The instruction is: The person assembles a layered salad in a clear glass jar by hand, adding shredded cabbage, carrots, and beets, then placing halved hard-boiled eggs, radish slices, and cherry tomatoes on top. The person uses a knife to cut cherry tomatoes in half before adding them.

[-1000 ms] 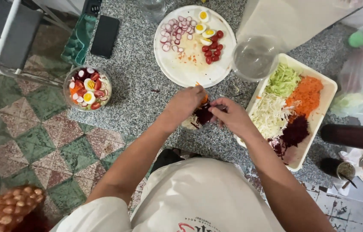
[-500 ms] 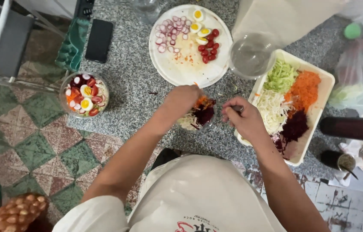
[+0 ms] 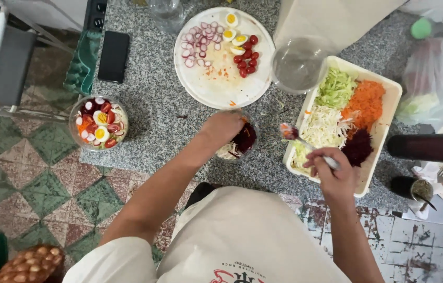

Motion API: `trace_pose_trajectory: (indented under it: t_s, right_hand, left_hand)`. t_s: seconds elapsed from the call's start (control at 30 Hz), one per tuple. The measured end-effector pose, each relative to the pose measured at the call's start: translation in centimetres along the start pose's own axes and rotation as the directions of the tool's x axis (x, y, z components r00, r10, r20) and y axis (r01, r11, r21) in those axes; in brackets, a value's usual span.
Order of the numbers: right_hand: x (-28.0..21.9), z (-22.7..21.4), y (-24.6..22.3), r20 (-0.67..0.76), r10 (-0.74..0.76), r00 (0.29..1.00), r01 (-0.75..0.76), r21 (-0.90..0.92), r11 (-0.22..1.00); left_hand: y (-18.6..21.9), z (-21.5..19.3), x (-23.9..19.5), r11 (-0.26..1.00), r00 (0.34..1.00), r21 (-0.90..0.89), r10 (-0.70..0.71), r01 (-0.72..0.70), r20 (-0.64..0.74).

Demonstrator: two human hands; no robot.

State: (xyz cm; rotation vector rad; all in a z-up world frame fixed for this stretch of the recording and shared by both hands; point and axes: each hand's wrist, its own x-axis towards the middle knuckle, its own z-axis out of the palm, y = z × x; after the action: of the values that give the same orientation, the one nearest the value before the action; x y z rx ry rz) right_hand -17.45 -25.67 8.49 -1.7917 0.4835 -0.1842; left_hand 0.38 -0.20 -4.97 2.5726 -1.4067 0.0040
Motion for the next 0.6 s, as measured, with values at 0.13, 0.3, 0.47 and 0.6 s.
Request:
trace_pose_trajectory:
  t_s: [0.13,0.3,0.47,0.6]
  right_hand:
    - [-1.3,-3.1,2.6,-0.115,0.014,0.993,-0.006,0.068,0.998]
    - [-2.6,-8.1,6.2,-0.326,0.003,0.945,0.031,0.100,0.994]
    - [0.2,-11.2,5.0,-0.332,-0.045,0.942,0.022,-0.070,0.997]
    - [6.2,-14.5,8.8,-0.177,-0.194,0.965,0.078,-0.511,0.856]
  left_hand:
    - [0.0,-3.5,0.2,0.997,0.997,-0.029,0.064,-0.066,-0.042]
    - [0.5,-5.7,-0.1,0.999,0.997,-0.017,0.042,-0.041,0.058]
    - [-0.9,-1.0,-0.2,0.998,0.999,0.059,0.012,-0.009,-0.045]
    - [-0.9,-0.4,-0.8,0.977,0.992,0.187,-0.114,0.100,0.062]
